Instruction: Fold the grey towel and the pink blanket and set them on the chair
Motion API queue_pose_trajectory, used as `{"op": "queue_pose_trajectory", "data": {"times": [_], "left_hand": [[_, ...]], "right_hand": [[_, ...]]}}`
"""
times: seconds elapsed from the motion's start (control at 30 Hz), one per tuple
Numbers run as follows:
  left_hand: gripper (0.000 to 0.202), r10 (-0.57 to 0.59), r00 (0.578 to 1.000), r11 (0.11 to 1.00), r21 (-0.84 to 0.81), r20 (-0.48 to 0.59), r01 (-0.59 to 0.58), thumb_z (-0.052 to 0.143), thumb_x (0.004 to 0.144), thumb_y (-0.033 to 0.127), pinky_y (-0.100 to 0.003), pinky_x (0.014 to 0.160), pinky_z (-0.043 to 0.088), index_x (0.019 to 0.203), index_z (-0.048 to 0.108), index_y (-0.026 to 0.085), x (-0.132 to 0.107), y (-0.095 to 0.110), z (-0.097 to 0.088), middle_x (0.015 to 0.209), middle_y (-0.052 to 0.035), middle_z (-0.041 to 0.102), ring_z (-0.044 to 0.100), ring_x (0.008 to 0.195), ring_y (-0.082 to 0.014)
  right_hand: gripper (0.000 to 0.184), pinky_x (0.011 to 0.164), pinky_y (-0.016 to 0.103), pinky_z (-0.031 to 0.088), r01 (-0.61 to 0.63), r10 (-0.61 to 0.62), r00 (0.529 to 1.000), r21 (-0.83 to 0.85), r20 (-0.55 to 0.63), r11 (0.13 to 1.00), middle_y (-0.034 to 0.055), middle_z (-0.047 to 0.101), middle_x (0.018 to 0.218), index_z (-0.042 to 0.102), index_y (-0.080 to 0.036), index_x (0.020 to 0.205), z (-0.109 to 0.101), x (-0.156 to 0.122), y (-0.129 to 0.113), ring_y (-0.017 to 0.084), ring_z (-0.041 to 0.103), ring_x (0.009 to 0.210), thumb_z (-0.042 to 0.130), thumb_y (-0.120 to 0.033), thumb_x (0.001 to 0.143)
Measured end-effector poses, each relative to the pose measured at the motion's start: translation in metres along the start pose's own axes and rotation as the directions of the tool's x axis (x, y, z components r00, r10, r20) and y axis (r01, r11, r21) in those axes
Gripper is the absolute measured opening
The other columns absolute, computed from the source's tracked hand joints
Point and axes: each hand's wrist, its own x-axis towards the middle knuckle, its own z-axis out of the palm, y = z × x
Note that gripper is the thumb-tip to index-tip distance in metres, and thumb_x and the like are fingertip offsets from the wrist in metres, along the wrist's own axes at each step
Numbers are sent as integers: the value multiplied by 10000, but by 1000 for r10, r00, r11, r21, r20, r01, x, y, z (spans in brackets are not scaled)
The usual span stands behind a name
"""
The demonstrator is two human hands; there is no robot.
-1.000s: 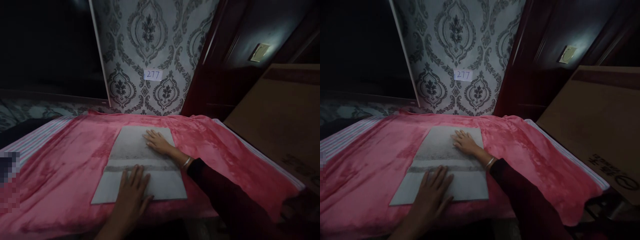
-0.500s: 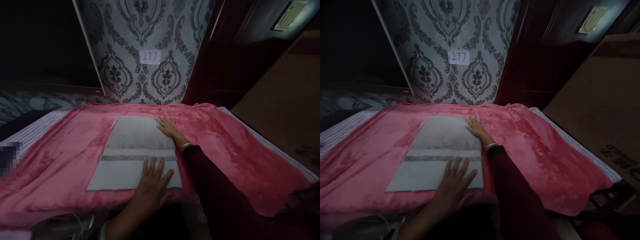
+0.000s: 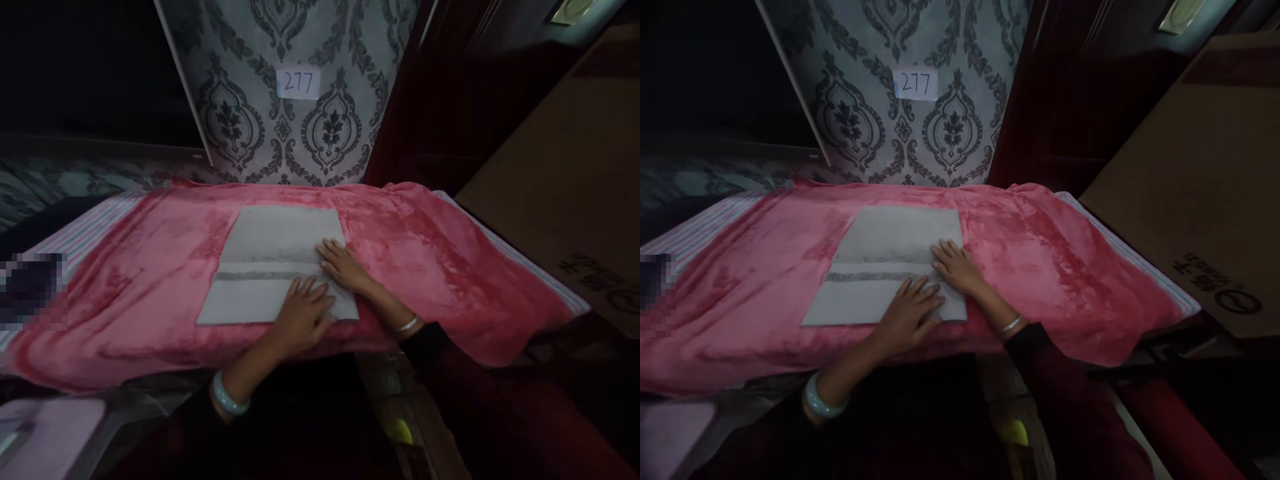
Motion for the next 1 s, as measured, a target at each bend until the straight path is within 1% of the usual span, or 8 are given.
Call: {"op": "queue_pose_trajectory", "data": {"times": [0.07,0.17,0.27,0.37,0.53,0.73,0.9,1.0], "left_hand": [[454,-53,999,998,-26,8,53,357,1037,358,-547,1222,308,1391,614,236,5,-18,-17,1485,-95,591,481,1428,-262],[540,-193,981,977,87,-14,193,386,1024,383,-583,1235,253,1516,475,179,10,-51,-33,1604,-143,436,356,1513,-286],[623,-264,963,948,195,50,250,423,1012,461,-610,1246,185,1574,384,197,9,-73,-34,1679,-138,276,223,1566,-305],[635,-273,957,944,219,96,247,392,1019,500,-591,1258,144,1592,349,230,3,-84,-31,1695,-108,234,180,1578,-289],[631,-378,923,912,202,77,357,340,1025,517,-588,1256,124,1601,332,261,-18,-106,-40,1707,-83,198,148,1584,-297],[658,-502,863,854,187,55,485,282,1024,501,-608,1232,178,1612,300,206,-49,-136,-54,1704,-113,197,155,1582,-308],[657,-531,842,844,144,90,517,270,1020,464,-619,1222,209,1618,281,191,-62,-146,-63,1706,-111,181,162,1576,-335],[630,-555,829,828,143,71,542,319,1009,441,-651,1201,242,1588,359,195,-62,-142,-70,1691,-122,237,190,1566,-362]], "right_hand": [[605,1251,490,201,-12,12,1000,4,-7,1000,105,220,1693,307,-187,1619,5,-19,-13,263,154,1572,267,-452,1076],[646,1257,476,192,-29,28,999,-35,-36,999,128,191,1695,255,-150,1633,13,-29,-35,270,142,1573,283,-463,1068],[642,1256,535,156,-25,22,999,-109,-29,994,89,166,1704,261,-227,1635,21,-30,-52,286,128,1575,318,-503,1058],[636,1260,540,130,-38,38,999,-135,-1,990,74,177,1702,288,-247,1627,27,-32,-58,289,133,1574,320,-527,1057],[635,1256,524,188,-74,73,997,-89,-18,993,62,201,1696,307,-244,1622,27,-43,-43,289,147,1572,325,-526,1053],[628,1248,517,217,-182,180,981,-15,-75,983,81,228,1689,316,-212,1616,33,-69,-19,275,187,1565,337,-485,1050],[600,1242,497,230,-253,249,958,-11,-140,967,123,356,1639,380,-159,1583,39,-91,-3,273,251,1546,354,-423,1044],[590,1218,519,275,-288,285,935,18,-211,957,142,375,1627,399,-146,1569,35,-90,-3,291,287,1532,354,-391,1035]]}}
